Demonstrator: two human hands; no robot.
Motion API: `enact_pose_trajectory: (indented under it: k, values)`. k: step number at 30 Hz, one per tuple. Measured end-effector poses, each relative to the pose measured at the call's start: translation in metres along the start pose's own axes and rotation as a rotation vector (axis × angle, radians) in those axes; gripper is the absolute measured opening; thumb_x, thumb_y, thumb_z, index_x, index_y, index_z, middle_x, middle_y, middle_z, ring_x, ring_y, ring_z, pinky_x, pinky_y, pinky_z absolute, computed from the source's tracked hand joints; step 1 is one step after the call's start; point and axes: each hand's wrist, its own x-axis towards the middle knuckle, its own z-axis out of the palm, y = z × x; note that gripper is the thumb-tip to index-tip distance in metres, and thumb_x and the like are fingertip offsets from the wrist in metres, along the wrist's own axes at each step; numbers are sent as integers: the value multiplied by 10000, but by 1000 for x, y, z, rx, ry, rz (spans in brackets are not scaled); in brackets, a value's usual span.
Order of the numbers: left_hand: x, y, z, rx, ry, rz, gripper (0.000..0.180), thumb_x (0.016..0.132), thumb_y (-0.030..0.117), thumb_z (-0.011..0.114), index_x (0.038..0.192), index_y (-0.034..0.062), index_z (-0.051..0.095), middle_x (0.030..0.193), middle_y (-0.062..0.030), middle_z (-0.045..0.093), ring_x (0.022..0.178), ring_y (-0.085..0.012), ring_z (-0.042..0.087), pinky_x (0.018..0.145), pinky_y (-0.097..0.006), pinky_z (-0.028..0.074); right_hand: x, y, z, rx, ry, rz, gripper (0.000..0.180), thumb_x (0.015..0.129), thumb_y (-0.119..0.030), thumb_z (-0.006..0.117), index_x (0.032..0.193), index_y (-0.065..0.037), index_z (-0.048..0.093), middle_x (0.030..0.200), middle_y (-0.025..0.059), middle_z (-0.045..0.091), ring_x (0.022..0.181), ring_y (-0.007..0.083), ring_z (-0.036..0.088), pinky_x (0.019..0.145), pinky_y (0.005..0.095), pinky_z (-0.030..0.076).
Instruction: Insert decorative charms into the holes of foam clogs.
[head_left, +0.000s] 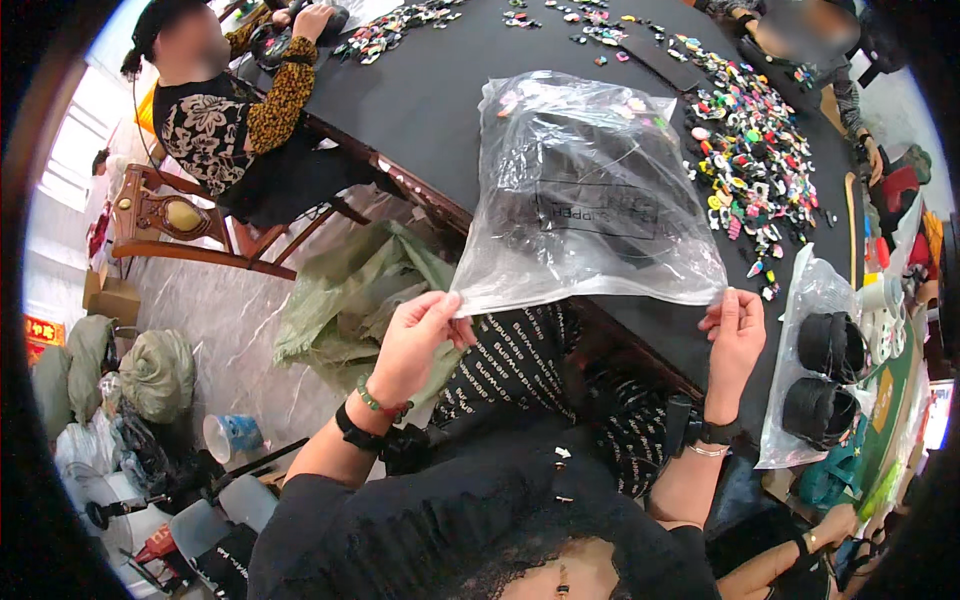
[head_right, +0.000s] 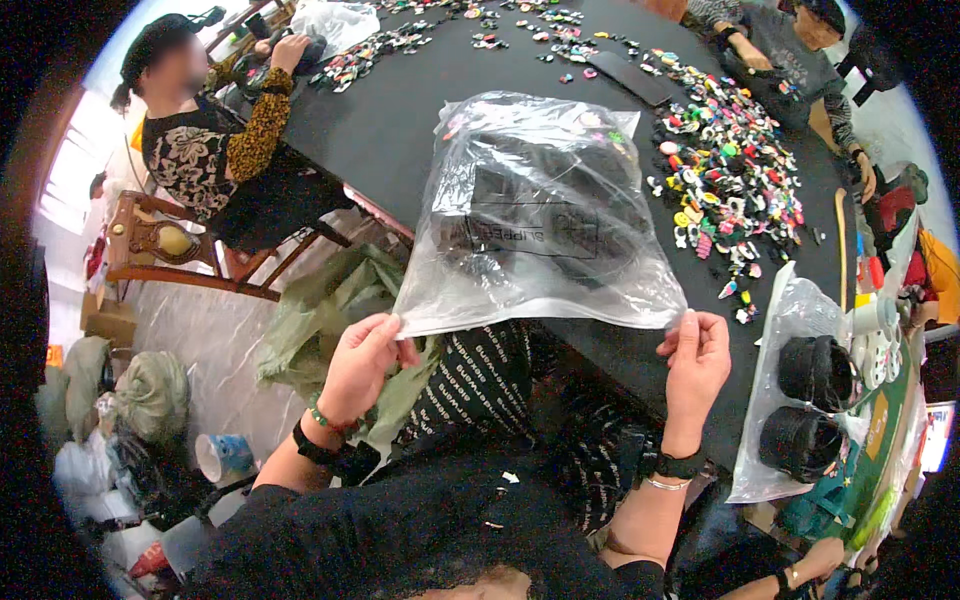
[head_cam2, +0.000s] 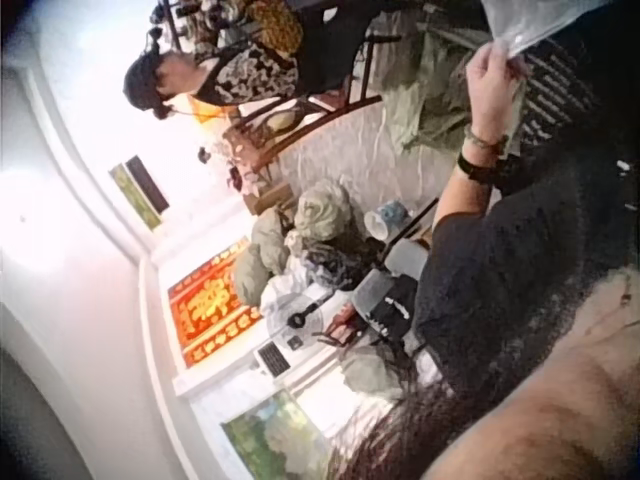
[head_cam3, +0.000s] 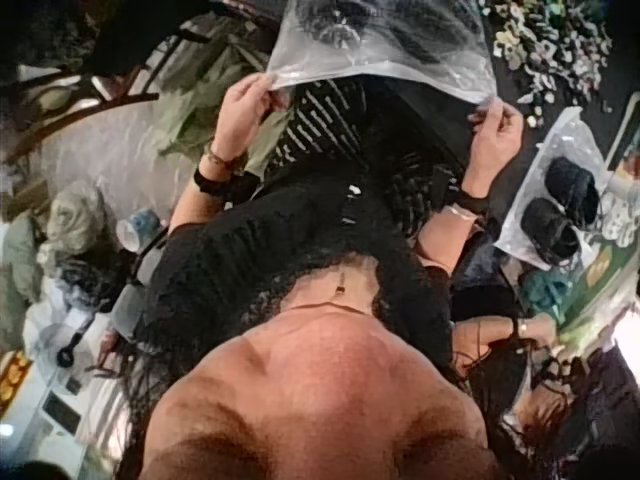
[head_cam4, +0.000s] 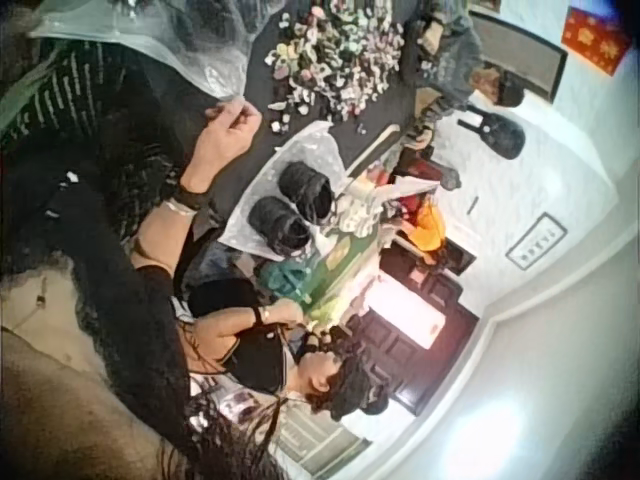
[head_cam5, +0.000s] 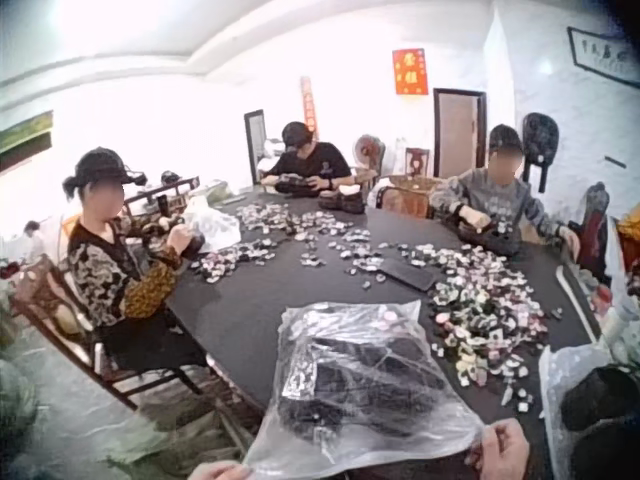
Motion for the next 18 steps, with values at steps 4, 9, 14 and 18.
enact_pose_trajectory:
  k: [4,9,14,18]
  values:
    - [-17,-3,-3,-98,-46,-43,277,1006,233,510,880,7,608,759,-89,633,703,-181,588,677,-301,446,-28,-9,7,11,-348,279,374,1032,-332,473,864,-12,570,640,42,584,527,95,551,474,226,414]
    - [-14,-9,-7,-39,-19,15,287,1013,208,490,801,25,554,714,-72,601,674,-171,571,665,-295,445,-60,-19,46,172,-960,449,337,1034,-297,437,1006,-17,623,726,59,650,568,110,610,496,213,431]
    - [-12,-3,-8,106,-50,93,297,1015,183,479,766,29,528,681,-55,578,627,-141,534,625,-279,422,-73,-48,115,177,-1161,362,280,980,-277,585,1047,-4,589,730,37,612,583,91,577,527,241,467]
    - [-19,-2,-6,148,-63,105,290,1025,176,469,785,29,539,665,-5,542,621,-82,500,600,-244,411,-76,-58,165,379,-1297,396,277,987,-294,571,985,-25,637,789,5,623,567,46,520,479,210,464]
